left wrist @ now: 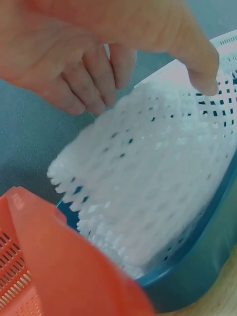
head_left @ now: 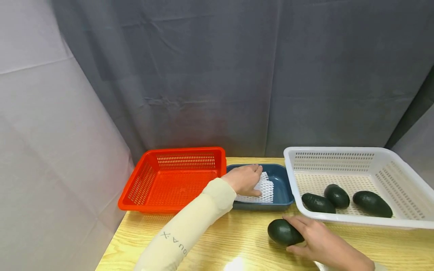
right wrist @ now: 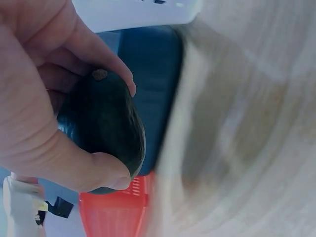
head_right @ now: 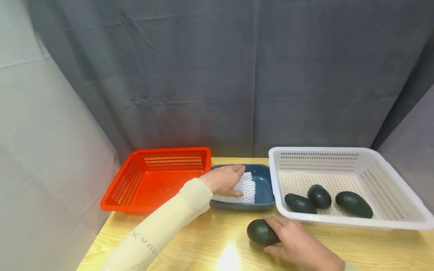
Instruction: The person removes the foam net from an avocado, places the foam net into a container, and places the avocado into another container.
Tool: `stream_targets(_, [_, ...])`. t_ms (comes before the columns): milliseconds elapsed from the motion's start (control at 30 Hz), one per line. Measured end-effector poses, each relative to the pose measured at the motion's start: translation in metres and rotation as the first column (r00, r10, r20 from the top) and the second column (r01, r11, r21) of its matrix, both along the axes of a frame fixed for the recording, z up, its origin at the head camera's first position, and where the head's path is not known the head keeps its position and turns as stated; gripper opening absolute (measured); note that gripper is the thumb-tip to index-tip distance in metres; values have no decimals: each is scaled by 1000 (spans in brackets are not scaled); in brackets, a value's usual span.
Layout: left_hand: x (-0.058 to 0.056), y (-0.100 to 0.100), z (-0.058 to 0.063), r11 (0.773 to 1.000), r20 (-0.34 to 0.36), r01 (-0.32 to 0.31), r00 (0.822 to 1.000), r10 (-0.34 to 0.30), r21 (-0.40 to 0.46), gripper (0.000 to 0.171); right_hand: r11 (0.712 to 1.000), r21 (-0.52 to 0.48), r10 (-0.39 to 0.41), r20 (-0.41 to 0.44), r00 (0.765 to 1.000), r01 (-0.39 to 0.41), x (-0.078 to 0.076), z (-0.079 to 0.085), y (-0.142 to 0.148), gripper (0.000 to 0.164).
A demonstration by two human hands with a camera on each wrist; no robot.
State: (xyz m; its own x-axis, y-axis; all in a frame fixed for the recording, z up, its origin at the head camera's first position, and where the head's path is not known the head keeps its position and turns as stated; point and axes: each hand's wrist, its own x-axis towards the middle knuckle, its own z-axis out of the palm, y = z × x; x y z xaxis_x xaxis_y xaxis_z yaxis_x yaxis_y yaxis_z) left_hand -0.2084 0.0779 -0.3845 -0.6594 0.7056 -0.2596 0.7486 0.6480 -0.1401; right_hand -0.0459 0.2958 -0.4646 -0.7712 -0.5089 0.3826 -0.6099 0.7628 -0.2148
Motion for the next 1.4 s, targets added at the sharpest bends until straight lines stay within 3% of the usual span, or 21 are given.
stream_targets(200, [-1,-3,3,1000,-1,-5,1000,5,15,87,998,41,-53,77,996,50,1,13,0,77])
stream_targets(533, [-3,-5,13,996,-47,19,999,-16,85,78,999,-30,9,-26,1000,-10,-5,26,1,79])
stream_targets(733, [-1,-5,19,990,-117,83,991,-69,118,75,1000,-11,-24,-117,993,23,-12,43,6,81])
stream_targets(1033, [6,-1,32,975,-161,139,981,-111,172,81,998,35,-52,-178,983,59,-21,63,17,80])
stream_targets(1267, [11,-1,42,936,-166,190,975,-146,296,86,992,31,-116,-84,990,118,-30,76,27,80])
stream_targets(1400, [14,1,45,926,-170,211,972,-165,312,88,989,33,-143,-43,989,145,-35,82,31,79])
